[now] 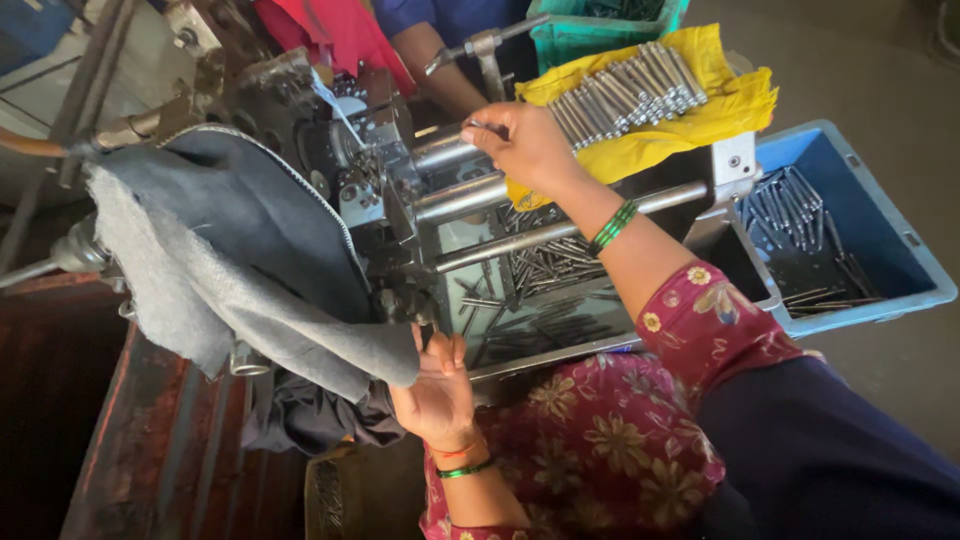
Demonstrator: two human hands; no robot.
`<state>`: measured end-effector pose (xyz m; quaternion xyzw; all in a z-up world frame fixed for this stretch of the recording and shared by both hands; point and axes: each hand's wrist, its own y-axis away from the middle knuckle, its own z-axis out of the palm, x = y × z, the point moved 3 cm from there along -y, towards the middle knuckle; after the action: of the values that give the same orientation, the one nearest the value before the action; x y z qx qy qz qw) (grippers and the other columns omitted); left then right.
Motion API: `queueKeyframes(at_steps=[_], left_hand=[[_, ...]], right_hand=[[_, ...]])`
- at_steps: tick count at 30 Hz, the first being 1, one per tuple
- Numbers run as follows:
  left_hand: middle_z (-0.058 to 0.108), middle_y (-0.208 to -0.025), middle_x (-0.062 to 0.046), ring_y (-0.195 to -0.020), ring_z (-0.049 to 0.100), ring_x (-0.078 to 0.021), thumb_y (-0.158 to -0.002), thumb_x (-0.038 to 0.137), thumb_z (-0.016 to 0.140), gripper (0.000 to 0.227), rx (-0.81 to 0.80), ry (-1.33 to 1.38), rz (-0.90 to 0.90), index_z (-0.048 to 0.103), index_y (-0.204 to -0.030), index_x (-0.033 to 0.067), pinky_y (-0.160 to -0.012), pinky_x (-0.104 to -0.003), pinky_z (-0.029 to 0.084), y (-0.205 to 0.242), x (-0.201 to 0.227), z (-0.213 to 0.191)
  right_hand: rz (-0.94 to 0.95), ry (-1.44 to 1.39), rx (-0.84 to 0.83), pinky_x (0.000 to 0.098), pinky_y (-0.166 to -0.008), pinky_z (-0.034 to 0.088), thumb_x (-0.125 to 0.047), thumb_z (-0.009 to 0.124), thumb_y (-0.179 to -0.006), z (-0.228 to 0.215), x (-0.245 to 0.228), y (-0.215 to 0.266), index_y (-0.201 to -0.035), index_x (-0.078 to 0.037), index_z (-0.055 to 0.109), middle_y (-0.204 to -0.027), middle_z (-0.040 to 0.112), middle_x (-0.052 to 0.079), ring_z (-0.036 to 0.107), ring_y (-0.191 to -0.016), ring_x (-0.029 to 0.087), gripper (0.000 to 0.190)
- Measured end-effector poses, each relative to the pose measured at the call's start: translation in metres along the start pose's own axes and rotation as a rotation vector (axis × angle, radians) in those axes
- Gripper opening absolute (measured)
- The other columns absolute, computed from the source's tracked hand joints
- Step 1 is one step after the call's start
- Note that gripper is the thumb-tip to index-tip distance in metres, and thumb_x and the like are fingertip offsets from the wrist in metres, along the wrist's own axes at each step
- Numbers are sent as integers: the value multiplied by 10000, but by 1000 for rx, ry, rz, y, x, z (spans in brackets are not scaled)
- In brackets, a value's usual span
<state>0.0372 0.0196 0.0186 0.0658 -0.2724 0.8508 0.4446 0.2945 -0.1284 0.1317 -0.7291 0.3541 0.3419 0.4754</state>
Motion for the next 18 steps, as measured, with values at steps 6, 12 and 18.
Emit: queueKeyframes(at_steps=[6, 12, 18], left_hand=[[614, -1144, -53, -712, 457, -158, -1044, 272, 574, 223, 18, 83, -31, 612, -1116, 64, -755, -349, 344, -5, -4, -12], [595, -1065, -33, -695, 443, -143, -1007, 277, 606, 216, 8, 85, -30, 611, -1082, 75, -717, -319, 335, -12, -3, -10], [585, -1006, -18, -720, 427, -148, -1022, 279, 613, 173, -29, 61, -15, 608, -1040, 107, -729, -321, 329, -15, -5, -22]], right_hand=[[-152, 71, 36, 311, -649, 518, -246, 777, -989, 8, 31, -3, -1068, -47, 763, -835, 701, 80, 658, -705, 150, 214], [-100, -11, 69, 298, -616, 498, -234, 781, -994, 17, 34, -12, -1015, -43, 738, -824, 656, 39, 603, -685, 123, 197], [-240, -83, 44, 305, -647, 441, -183, 762, -1105, 53, 40, -17, -1038, -21, 717, -801, 632, 41, 543, -713, 99, 182]])
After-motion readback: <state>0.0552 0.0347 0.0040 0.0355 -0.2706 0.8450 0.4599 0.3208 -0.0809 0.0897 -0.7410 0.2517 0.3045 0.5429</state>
